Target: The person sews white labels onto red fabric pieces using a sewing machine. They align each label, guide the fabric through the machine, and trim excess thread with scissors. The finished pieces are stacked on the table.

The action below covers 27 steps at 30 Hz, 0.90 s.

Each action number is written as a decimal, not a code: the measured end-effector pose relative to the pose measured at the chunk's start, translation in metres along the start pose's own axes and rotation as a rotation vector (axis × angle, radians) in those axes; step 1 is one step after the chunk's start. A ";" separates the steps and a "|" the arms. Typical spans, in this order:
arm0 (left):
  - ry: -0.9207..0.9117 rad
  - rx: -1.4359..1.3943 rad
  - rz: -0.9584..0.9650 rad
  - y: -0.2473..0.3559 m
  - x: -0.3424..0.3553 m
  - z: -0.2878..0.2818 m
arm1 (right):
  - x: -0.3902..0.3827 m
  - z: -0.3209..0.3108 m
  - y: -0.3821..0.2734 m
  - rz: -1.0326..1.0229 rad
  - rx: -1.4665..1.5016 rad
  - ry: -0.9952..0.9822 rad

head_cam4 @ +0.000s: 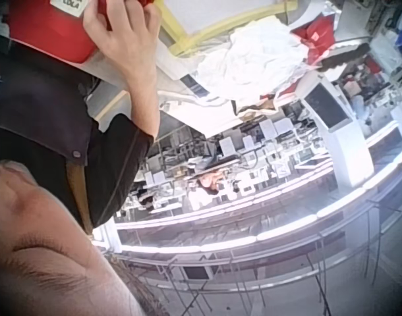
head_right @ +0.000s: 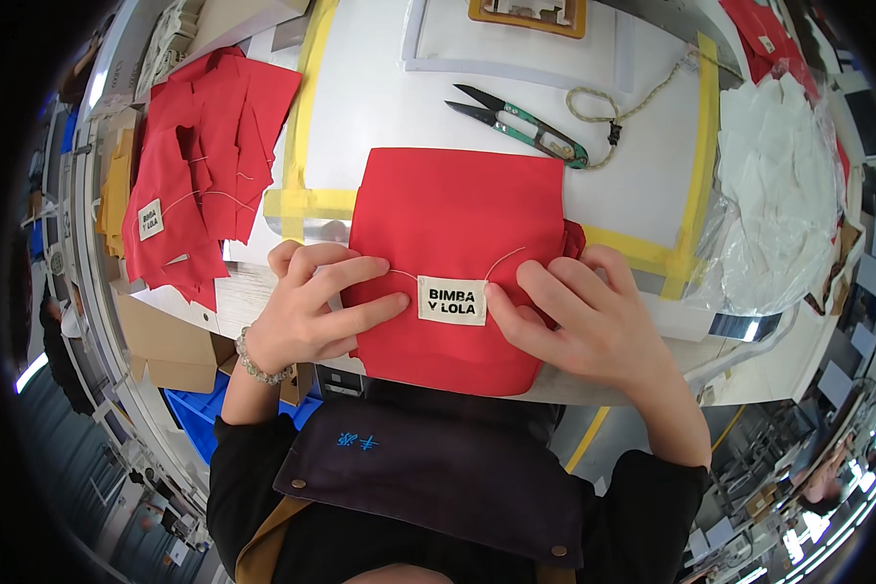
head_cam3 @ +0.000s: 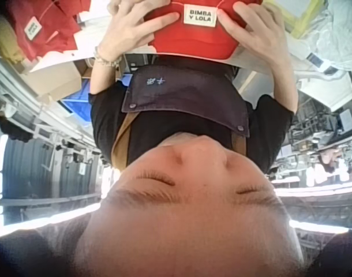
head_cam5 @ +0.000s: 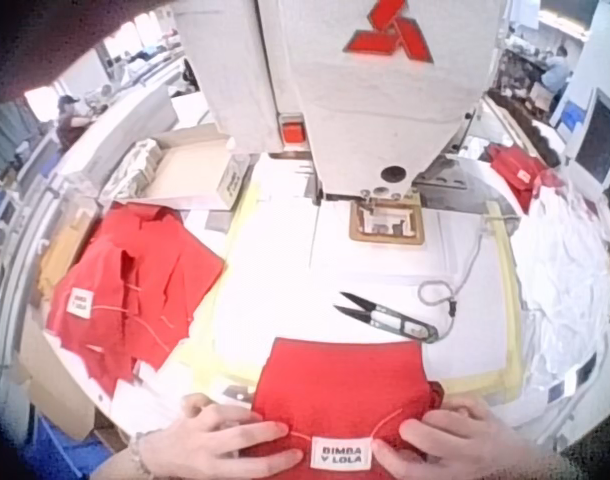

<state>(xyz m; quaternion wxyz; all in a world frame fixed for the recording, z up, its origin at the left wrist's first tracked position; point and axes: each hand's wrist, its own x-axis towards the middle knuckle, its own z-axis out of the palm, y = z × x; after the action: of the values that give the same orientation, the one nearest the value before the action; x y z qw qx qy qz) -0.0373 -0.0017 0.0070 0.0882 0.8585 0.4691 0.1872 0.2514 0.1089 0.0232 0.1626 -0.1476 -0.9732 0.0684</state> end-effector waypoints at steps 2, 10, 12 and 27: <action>-0.003 -0.001 0.000 0.000 0.001 -0.001 | 0.001 0.000 -0.001 0.017 -0.003 -0.011; 0.012 0.011 0.001 0.000 -0.002 0.001 | -0.006 0.003 0.000 -0.006 -0.002 0.049; 0.005 0.003 0.000 -0.001 -0.001 0.001 | -0.012 0.005 0.001 -0.044 -0.038 0.082; 0.000 0.009 -0.007 0.000 -0.001 0.001 | -0.010 -0.001 -0.004 -0.137 -0.051 -0.015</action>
<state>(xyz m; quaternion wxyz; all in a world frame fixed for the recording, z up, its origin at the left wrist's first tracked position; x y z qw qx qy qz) -0.0372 -0.0023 0.0064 0.0851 0.8572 0.4731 0.1847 0.2599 0.1018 0.0221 0.1558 -0.0843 -0.9836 0.0335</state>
